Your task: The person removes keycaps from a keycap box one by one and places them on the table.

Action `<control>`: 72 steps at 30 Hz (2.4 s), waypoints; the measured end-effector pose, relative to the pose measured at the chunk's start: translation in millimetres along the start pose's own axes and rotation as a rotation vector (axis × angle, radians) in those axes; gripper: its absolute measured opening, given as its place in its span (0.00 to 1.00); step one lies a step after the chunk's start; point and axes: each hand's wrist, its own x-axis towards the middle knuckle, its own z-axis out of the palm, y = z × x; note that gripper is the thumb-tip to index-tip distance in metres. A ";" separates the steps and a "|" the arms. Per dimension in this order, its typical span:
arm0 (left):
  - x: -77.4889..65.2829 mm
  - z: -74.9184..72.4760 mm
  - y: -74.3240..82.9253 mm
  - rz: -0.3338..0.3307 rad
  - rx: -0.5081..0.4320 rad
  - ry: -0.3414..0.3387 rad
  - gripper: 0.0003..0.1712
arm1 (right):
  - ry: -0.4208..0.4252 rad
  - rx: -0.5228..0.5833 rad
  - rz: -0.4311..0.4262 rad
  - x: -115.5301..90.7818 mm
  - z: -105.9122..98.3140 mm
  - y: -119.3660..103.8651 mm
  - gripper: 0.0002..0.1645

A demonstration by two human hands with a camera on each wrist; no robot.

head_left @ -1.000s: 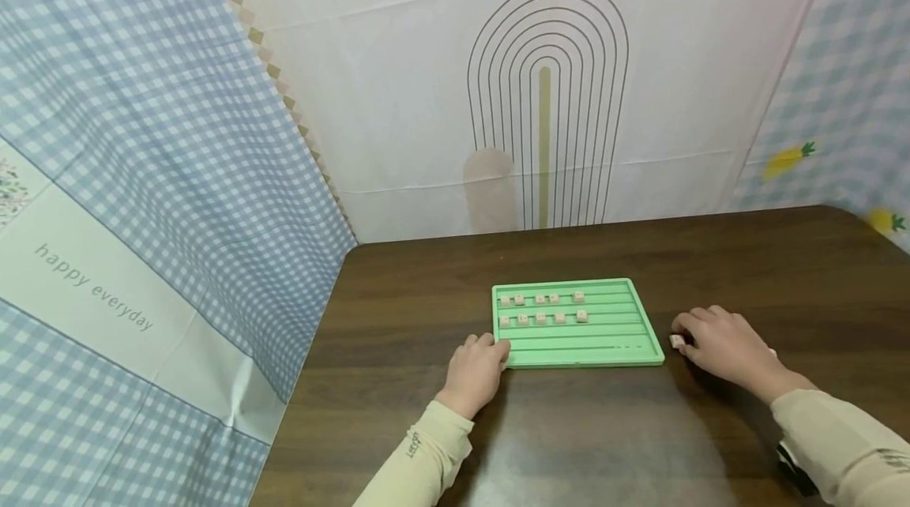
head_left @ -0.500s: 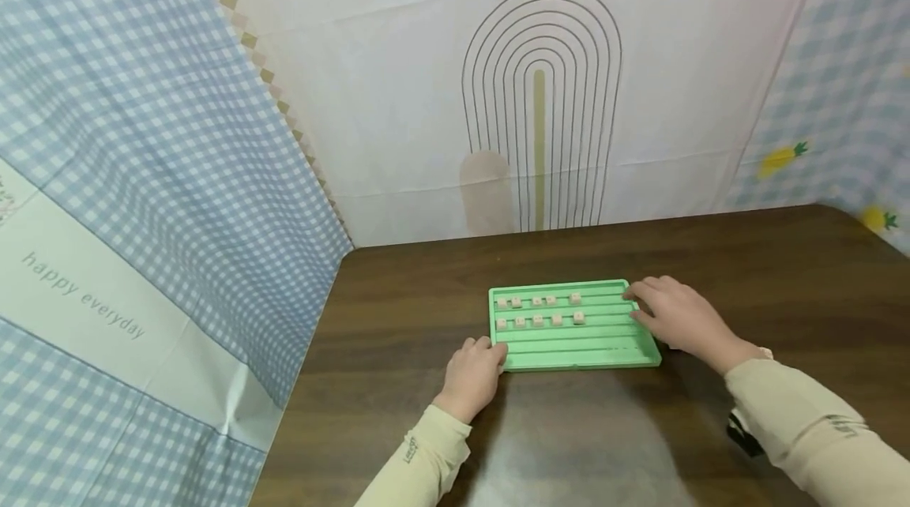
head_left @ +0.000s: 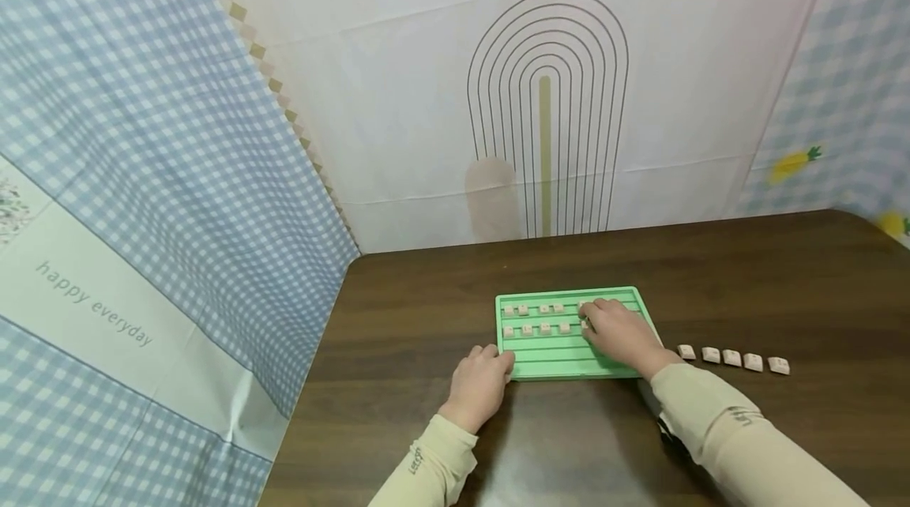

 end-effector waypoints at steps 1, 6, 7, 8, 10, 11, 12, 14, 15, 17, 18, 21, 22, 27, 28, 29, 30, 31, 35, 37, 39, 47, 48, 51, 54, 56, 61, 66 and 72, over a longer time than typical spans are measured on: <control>0.1 0.8 -0.1 0.001 0.000 0.001 0.06 | 0.014 -0.011 0.000 0.2 0.8 -0.5 0.10; 0.9 3.0 -0.8 0.003 -0.012 0.028 0.05 | 0.043 -0.028 0.003 1.3 1.4 -1.1 0.05; 1.0 3.1 -0.8 0.002 -0.013 0.029 0.05 | 0.044 -0.027 0.006 1.4 1.4 -1.2 0.05; 1.1 3.3 -0.8 -0.001 -0.015 0.028 0.05 | 0.042 -0.026 0.007 1.6 1.8 -1.1 0.05; 0.9 3.0 -0.4 -0.008 -0.016 0.020 0.05 | 0.038 -0.025 0.012 1.7 2.0 -1.0 0.05; 0.7 2.7 0.0 -0.011 -0.017 0.015 0.05 | 0.036 -0.024 0.014 1.6 1.8 -1.0 0.05; 0.5 2.3 0.6 -0.011 -0.017 0.011 0.05 | 0.032 -0.023 0.015 1.4 1.7 -0.7 0.06; -0.4 1.8 2.0 -0.009 -0.020 0.004 0.05 | 0.029 -0.015 0.022 0.1 0.9 0.4 0.07; -0.9 1.7 2.6 -0.006 -0.021 0.002 0.05 | 0.031 -0.008 0.030 -1.0 -0.3 1.5 0.08; -1.7 1.6 3.6 0.001 -0.021 0.005 0.05 | 0.040 0.014 0.045 -3.7 -5.4 5.2 0.10; -1.9 1.8 3.7 0.006 -0.019 0.011 0.05 | 0.048 0.024 0.055 -5.2 -9.6 8.0 0.11; -1.5 2.8 2.4 0.013 0.000 0.030 0.05 | 0.073 0.049 0.091 -9.3 -27.0 20.2 0.12; -1.1 2.9 1.7 0.014 0.007 0.034 0.05 | 0.074 0.056 0.105 -10.9 -33.6 25.1 0.13; -0.3 2.0 -0.1 0.005 -0.001 0.032 0.07 | 0.045 0.026 0.160 -24.6 -56.4 53.8 0.13; -0.5 1.8 0.0 0.005 -0.007 0.034 0.07 | 0.033 0.011 0.164 -28.2 -58.5 59.3 0.13; -0.6 1.4 0.4 0.005 -0.011 0.036 0.07 | 0.016 -0.006 0.164 -31.8 -59.7 64.6 0.12; -0.7 1.3 0.7 0.005 -0.012 0.039 0.07 | -0.007 -0.018 0.167 -35.5 -60.4 69.3 0.11; -0.6 0.9 0.7 0.006 -0.010 0.041 0.07 | -0.032 -0.030 0.168 -38.4 -60.8 73.4 0.11; -0.6 -1.9 1.5 0.002 -0.003 0.024 0.05 | -0.129 -0.028 0.193 -47.1 -57.5 85.6 0.09; -0.6 -2.4 1.7 0.000 -0.008 0.016 0.05 | -0.155 -0.021 0.207 -49.1 -55.1 89.3 0.09; -0.4 -2.4 1.8 -0.003 -0.010 0.012 0.05 | -0.165 -0.015 0.214 -49.2 -53.2 90.8 0.09; 0.7 1.0 1.3 -0.014 -0.008 -0.008 0.05 | -0.194 -0.014 0.225 -49.0 -50.6 92.6 0.11; 0.7 1.5 1.3 -0.014 -0.009 -0.007 0.05 | -0.193 -0.017 0.226 -49.1 -50.2 93.1 0.11; 0.8 2.9 0.8 -0.018 -0.012 -0.004 0.04 | -0.192 -0.013 0.227 -49.3 -49.8 93.6 0.13; 0.8 3.6 0.2 -0.020 -0.017 -0.003 0.05 | -0.181 -0.003 0.224 -49.2 -50.9 91.9 0.14; 0.7 3.4 0.1 -0.017 -0.019 0.004 0.05 | -0.164 0.014 0.215 -48.2 -52.7 89.2 0.15; 0.4 2.1 0.5 -0.007 -0.016 0.012 0.05 | -0.088 0.070 0.167 -36.8 -53.9 73.7 0.17; -0.2 1.6 0.7 -0.003 -0.005 0.003 0.04 | -0.077 0.142 0.097 -17.7 -44.6 47.2 0.16; -1.2 2.1 0.7 0.011 0.006 0.027 0.04 | -0.127 0.201 0.010 3.5 -22.0 12.8 0.16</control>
